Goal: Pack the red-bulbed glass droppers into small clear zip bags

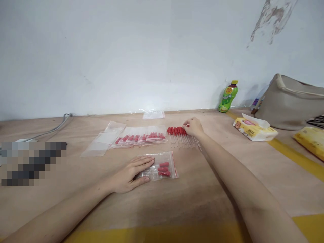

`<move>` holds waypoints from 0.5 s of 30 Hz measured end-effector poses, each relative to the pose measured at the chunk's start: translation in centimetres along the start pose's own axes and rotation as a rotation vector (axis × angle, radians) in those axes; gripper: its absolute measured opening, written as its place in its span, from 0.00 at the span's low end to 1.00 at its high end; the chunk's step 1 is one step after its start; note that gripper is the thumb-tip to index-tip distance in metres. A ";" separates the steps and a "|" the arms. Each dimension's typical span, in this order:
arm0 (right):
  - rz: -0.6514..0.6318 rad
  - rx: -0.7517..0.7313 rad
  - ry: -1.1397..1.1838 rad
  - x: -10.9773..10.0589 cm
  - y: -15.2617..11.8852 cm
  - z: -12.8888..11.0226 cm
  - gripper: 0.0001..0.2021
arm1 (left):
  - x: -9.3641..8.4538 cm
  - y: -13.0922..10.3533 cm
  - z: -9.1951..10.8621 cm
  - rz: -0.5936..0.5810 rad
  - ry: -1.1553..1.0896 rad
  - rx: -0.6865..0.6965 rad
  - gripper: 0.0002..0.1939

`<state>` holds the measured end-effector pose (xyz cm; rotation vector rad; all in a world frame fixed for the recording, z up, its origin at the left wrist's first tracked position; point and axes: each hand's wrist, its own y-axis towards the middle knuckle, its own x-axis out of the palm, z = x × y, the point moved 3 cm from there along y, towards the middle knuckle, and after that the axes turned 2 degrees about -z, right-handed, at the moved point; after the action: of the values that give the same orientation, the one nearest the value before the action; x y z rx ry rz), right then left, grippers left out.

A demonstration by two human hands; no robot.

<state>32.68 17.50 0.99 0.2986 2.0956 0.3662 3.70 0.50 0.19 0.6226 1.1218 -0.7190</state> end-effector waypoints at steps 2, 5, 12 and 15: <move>-0.032 0.049 0.096 -0.5 0.3 -0.5 0.06 | 0.0 0.0 0.0 0.005 -0.012 0.004 0.28; -0.090 0.058 0.278 -1.9 -0.5 -1.5 0.07 | 0.1 0.0 -0.1 0.010 -0.024 0.007 0.28; 0.125 0.092 0.896 -3.6 -8.0 -2.6 0.17 | 0.0 0.0 -0.1 -0.004 -0.004 -0.001 0.28; 0.058 0.213 0.998 -1.9 -10.8 -2.2 0.19 | 0.0 0.0 0.0 -0.004 0.002 0.005 0.28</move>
<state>31.01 6.57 -0.46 0.3392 3.1231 0.3629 3.70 0.53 0.18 0.6253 1.1233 -0.7255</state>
